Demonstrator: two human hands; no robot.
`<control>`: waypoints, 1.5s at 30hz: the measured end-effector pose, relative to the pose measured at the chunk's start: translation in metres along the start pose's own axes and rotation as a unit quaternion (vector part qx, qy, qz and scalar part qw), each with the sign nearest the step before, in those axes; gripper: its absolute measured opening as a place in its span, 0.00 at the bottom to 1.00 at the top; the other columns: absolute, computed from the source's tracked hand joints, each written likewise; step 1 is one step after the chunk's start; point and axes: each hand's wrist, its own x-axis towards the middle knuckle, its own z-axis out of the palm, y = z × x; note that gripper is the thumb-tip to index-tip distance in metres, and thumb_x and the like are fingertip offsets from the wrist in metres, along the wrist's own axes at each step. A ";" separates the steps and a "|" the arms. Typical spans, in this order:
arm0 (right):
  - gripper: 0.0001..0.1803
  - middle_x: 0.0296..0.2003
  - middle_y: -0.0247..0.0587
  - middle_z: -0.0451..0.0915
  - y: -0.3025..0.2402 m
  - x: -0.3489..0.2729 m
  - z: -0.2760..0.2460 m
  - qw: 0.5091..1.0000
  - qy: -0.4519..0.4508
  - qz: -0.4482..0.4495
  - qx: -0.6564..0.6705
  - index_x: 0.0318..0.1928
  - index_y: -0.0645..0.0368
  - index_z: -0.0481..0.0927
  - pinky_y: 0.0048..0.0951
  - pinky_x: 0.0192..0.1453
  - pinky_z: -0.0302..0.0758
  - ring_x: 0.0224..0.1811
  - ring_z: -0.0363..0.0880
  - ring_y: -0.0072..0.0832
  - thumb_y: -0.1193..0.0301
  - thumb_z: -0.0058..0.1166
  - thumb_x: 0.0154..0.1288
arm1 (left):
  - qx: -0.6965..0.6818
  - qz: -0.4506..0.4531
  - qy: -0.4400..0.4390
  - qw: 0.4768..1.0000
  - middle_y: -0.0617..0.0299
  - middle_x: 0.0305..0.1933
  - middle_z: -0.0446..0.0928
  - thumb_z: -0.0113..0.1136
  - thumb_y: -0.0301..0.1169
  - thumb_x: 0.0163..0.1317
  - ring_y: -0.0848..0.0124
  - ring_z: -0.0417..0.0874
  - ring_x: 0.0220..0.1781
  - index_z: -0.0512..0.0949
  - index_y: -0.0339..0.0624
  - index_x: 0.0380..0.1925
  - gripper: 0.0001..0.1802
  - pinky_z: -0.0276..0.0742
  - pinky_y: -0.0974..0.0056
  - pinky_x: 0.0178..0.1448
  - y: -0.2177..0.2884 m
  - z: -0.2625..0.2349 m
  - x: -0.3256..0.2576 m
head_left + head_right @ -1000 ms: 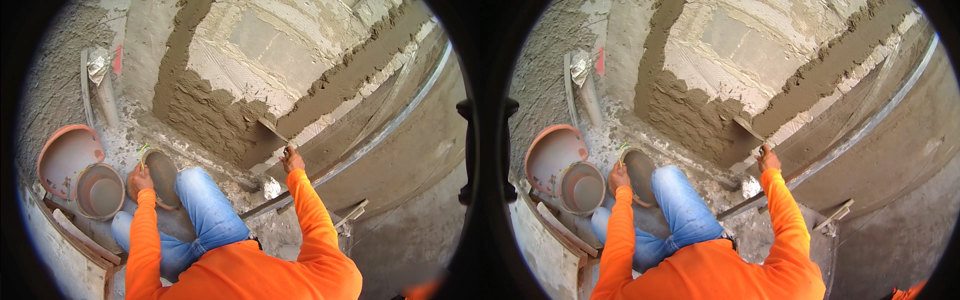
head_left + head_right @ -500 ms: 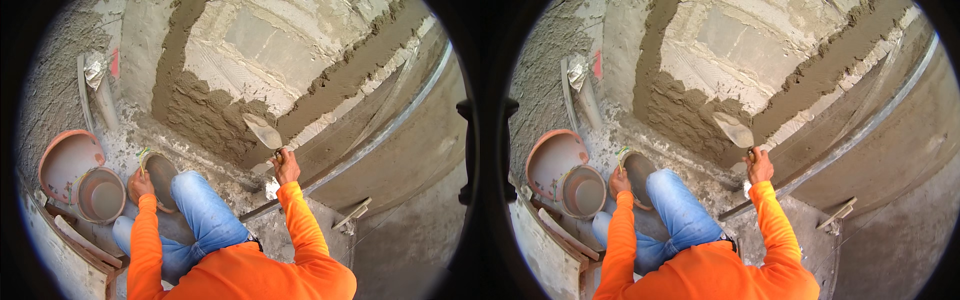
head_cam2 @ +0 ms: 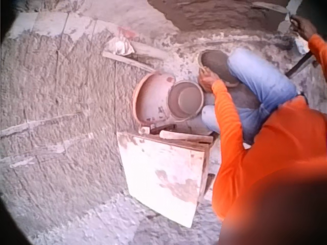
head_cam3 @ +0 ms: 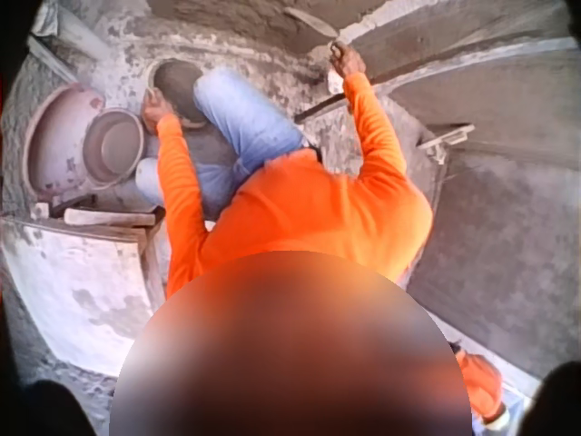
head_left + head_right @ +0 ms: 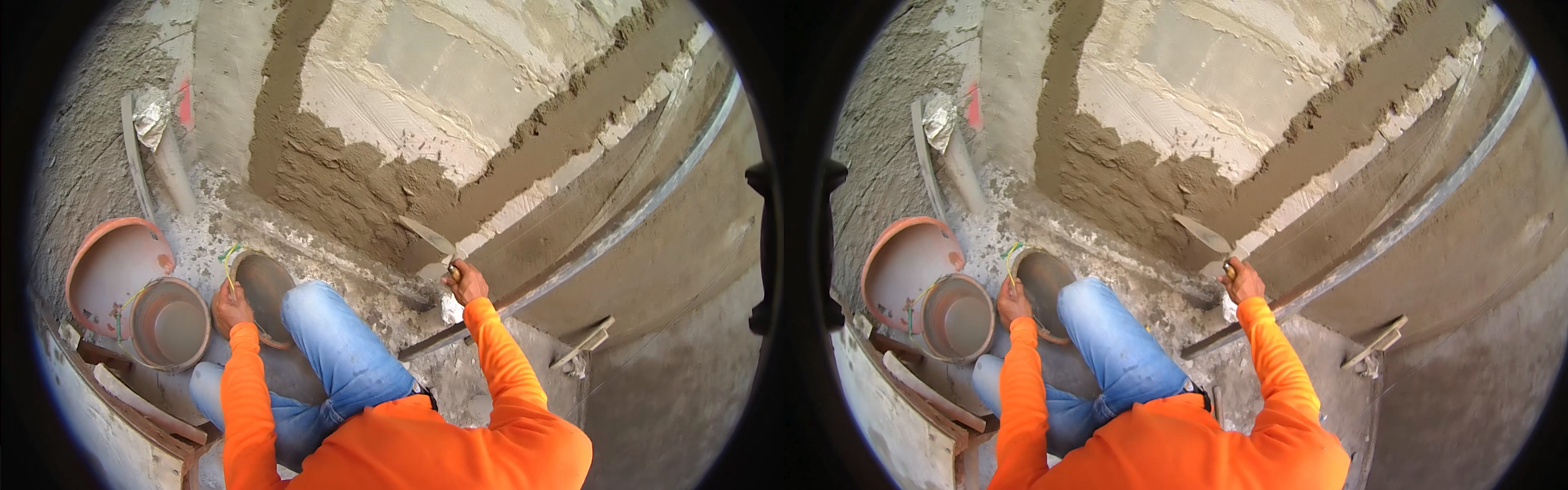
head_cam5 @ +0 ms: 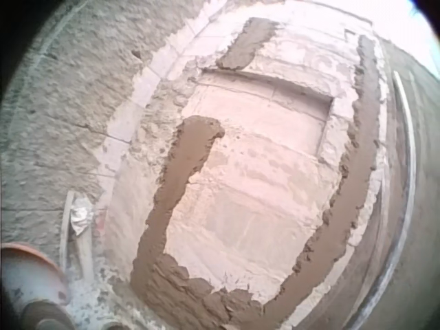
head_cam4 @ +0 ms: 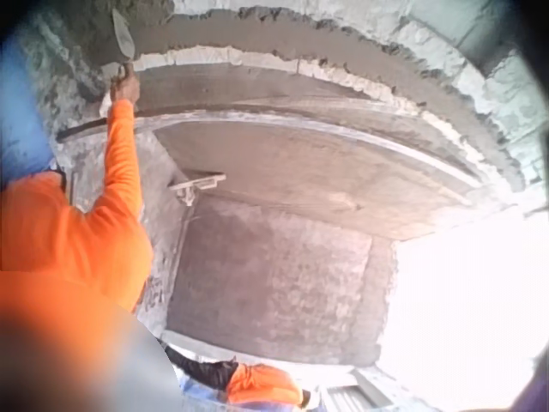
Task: The person scoops wet plaster from a bucket with a trowel and applies it to a wall, smoothing the surface. The person then uses a straightedge to level the applied plaster.
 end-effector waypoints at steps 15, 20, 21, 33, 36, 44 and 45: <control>0.31 0.48 0.41 0.85 0.008 0.064 -0.004 0.991 -0.092 0.086 0.048 0.57 0.39 0.80 0.42 0.56 0.77 0.53 0.82 0.42 0.52 0.73 0.52 | 0.000 0.014 -0.015 1.000 0.45 0.37 0.83 0.62 0.35 0.64 0.58 0.83 0.37 0.82 0.39 0.50 0.17 0.78 0.57 0.46 -0.014 0.006 0.004; 0.27 0.45 0.43 0.83 -0.015 0.035 -0.044 0.993 0.065 0.083 0.052 0.54 0.43 0.80 0.46 0.51 0.76 0.50 0.82 0.47 0.54 0.71 0.54 | -0.001 0.000 -0.022 1.000 0.47 0.38 0.83 0.63 0.35 0.63 0.56 0.83 0.37 0.82 0.39 0.51 0.18 0.77 0.56 0.44 -0.018 0.001 0.009; 0.25 0.44 0.43 0.82 -0.022 0.030 -0.050 0.992 0.090 0.087 0.035 0.53 0.43 0.80 0.47 0.49 0.76 0.48 0.82 0.48 0.54 0.70 0.55 | 0.000 0.004 -0.017 1.000 0.46 0.38 0.83 0.64 0.35 0.63 0.54 0.83 0.37 0.82 0.39 0.51 0.18 0.77 0.55 0.44 -0.018 0.001 0.009; 0.23 0.31 0.29 0.76 -0.090 0.033 -0.103 0.896 -0.129 -0.132 0.404 0.52 0.61 0.78 0.29 0.44 0.75 0.37 0.76 0.24 0.67 0.71 0.59 | 0.049 -0.014 0.019 0.998 0.46 0.40 0.84 0.65 0.37 0.62 0.55 0.84 0.41 0.83 0.38 0.48 0.17 0.78 0.56 0.49 -0.010 -0.003 0.012; 0.23 0.40 0.36 0.81 -0.104 0.059 -0.085 0.828 -0.351 -0.078 0.430 0.53 0.60 0.78 0.30 0.47 0.77 0.41 0.80 0.28 0.66 0.70 0.60 | 0.021 -0.026 0.015 0.999 0.45 0.41 0.84 0.65 0.35 0.62 0.55 0.83 0.40 0.82 0.38 0.49 0.18 0.77 0.54 0.48 -0.015 -0.003 0.014; 0.26 0.45 0.48 0.84 -0.166 0.042 -0.069 0.953 0.034 -0.149 0.262 0.56 0.55 0.79 0.42 0.51 0.78 0.49 0.84 0.41 0.56 0.66 0.61 | -0.032 -0.015 0.055 0.998 0.48 0.37 0.84 0.67 0.38 0.62 0.59 0.81 0.36 0.82 0.36 0.48 0.20 0.76 0.57 0.46 -0.059 0.008 0.029; 0.26 0.45 0.48 0.84 -0.180 0.034 -0.066 0.947 -0.055 -0.136 0.285 0.56 0.52 0.79 0.44 0.51 0.78 0.49 0.83 0.42 0.55 0.66 0.61 | -0.019 -0.022 0.039 0.999 0.48 0.37 0.84 0.67 0.39 0.62 0.59 0.81 0.37 0.82 0.35 0.48 0.20 0.76 0.57 0.46 -0.064 0.012 0.031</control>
